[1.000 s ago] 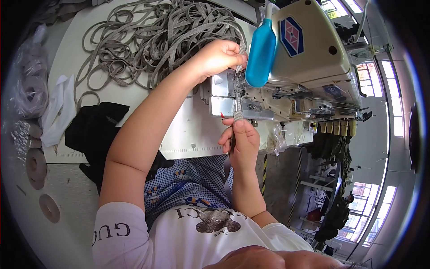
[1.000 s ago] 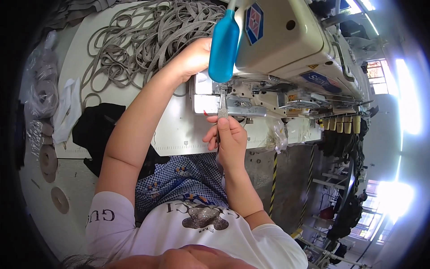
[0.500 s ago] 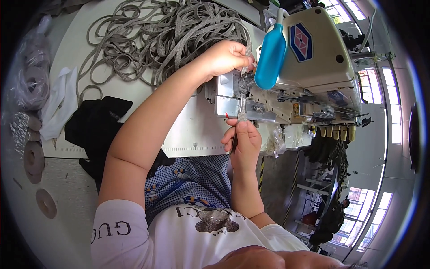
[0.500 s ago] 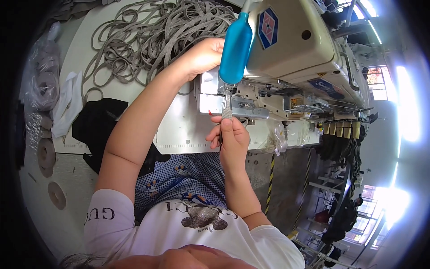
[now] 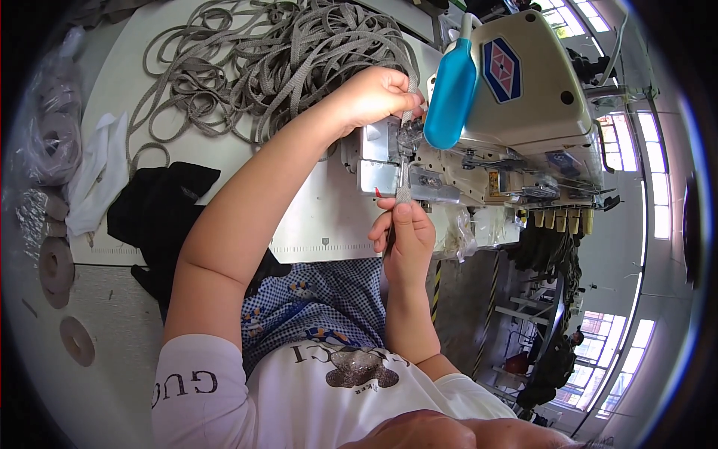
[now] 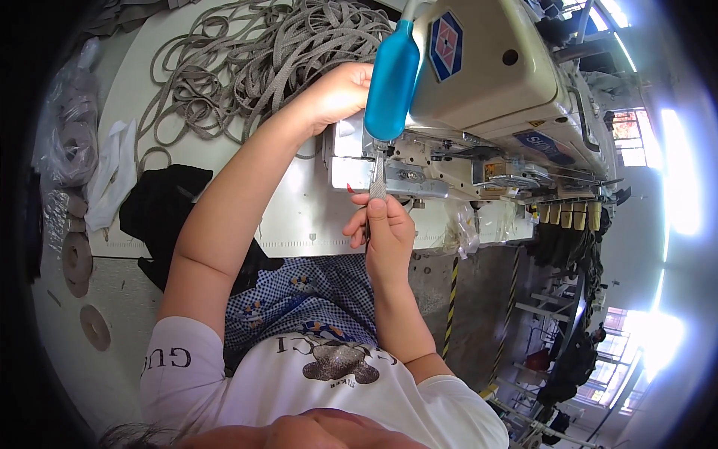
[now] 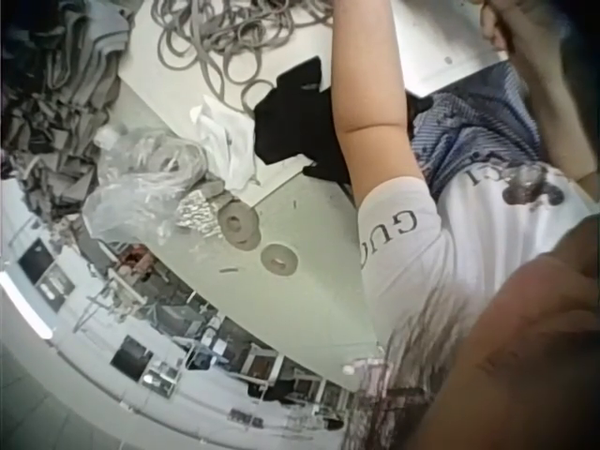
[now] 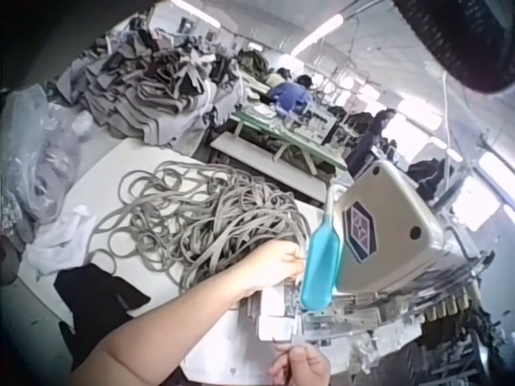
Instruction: Operating an industrial sewing machine to stitch fabric pieces together.
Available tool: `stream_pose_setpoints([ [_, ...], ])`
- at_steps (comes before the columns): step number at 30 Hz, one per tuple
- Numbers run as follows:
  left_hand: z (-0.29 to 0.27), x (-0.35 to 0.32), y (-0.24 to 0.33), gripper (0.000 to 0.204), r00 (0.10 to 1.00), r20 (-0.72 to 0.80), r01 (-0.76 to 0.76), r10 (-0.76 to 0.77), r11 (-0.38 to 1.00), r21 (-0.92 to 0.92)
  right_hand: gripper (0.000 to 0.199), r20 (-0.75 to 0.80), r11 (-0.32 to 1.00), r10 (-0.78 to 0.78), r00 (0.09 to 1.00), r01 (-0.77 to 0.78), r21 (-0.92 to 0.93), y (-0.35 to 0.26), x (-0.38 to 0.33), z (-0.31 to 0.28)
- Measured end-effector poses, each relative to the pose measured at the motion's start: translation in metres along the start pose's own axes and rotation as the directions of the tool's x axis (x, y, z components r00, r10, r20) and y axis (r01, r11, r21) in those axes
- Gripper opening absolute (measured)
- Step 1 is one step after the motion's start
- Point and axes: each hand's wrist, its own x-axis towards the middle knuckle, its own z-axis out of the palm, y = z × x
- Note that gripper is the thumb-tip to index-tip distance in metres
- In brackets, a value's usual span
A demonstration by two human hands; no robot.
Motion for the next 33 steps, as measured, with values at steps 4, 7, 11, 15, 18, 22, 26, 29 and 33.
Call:
stream_pose_setpoints([
  [4, 0.0016, -0.0010, 0.0023, 0.019, 1.000, -0.014, 0.004, -0.004, 1.000, -0.014, 0.028, -0.003, 1.000, 0.005, 1.000, -0.005, -0.001, -0.0014, 0.0002, 0.0009],
  [7, 0.0019, -0.0020, 0.0041, 0.020, 1.000, -0.022, 0.016, -0.016, 1.000, -0.010, 0.028, -0.005, 1.000, 0.005, 1.000, -0.005, -0.004, -0.0014, 0.0002, 0.0016],
  [11, 0.0007, -0.0018, 0.0049, 0.020, 0.999, -0.015, 0.029, -0.029, 1.000, 0.006, 0.028, -0.014, 1.000, -0.002, 1.000, 0.002, -0.008, -0.0005, 0.0000, 0.0020],
  [15, 0.0024, -0.0031, 0.0073, 0.019, 0.999, -0.028, 0.038, -0.037, 0.999, 0.017, 0.028, -0.023, 1.000, -0.006, 1.000, 0.006, -0.015, -0.0013, -0.0003, 0.0026],
  [18, 0.0031, -0.0045, 0.0094, 0.019, 0.999, -0.034, 0.035, -0.034, 0.998, 0.052, 0.028, -0.017, 1.000, -0.001, 1.000, 0.001, -0.028, -0.0016, -0.0002, 0.0015],
  [22, 0.0034, -0.0053, 0.0095, 0.019, 0.999, -0.035, 0.029, -0.026, 0.998, 0.064, 0.028, -0.019, 1.000, -0.002, 1.000, 0.001, -0.026, -0.0016, -0.0005, 0.0026],
  [26, 0.0044, -0.0053, 0.0095, 0.019, 0.999, -0.039, 0.026, -0.023, 0.998, 0.055, 0.028, -0.028, 0.999, -0.010, 1.000, 0.008, -0.054, -0.0025, -0.0011, 0.0028],
  [29, 0.0036, -0.0048, 0.0086, 0.019, 0.999, -0.037, 0.023, -0.022, 0.999, 0.044, 0.028, -0.027, 0.999, -0.010, 1.000, 0.009, -0.049, -0.0019, -0.0008, 0.0031],
  [33, 0.0007, -0.0021, 0.0040, 0.019, 1.000, -0.016, 0.015, -0.015, 1.000, 0.019, 0.028, -0.023, 0.999, -0.018, 1.000, 0.017, -0.041, -0.0003, -0.0003, 0.0031],
])
